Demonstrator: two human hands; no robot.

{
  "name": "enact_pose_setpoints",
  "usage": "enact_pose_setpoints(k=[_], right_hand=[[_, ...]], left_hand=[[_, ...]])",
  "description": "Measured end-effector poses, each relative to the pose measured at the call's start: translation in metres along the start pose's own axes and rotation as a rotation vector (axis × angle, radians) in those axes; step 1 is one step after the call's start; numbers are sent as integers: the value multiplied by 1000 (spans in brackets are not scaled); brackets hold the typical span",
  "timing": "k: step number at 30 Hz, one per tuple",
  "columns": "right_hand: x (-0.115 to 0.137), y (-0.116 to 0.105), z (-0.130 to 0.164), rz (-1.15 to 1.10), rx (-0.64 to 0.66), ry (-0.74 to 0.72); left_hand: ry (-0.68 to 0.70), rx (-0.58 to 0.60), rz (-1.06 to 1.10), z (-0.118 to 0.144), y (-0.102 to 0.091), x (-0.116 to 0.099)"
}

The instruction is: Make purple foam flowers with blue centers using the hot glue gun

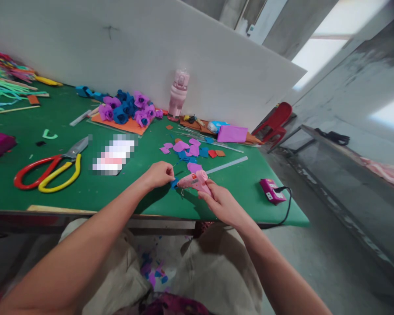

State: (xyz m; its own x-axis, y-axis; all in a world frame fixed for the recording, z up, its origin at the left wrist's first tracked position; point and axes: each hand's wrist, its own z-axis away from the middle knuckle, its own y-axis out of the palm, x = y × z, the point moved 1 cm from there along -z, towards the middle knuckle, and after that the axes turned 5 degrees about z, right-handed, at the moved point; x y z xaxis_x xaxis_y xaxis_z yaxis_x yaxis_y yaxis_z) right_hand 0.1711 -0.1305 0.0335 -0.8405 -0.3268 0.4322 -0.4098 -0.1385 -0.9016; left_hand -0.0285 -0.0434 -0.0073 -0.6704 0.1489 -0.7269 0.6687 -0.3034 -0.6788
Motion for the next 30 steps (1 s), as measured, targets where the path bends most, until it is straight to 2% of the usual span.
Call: enact_pose_setpoints(k=[30], right_hand=[[2,0,-2,41,3,-18]], left_hand=[[13,13,-38,-1,0,1]])
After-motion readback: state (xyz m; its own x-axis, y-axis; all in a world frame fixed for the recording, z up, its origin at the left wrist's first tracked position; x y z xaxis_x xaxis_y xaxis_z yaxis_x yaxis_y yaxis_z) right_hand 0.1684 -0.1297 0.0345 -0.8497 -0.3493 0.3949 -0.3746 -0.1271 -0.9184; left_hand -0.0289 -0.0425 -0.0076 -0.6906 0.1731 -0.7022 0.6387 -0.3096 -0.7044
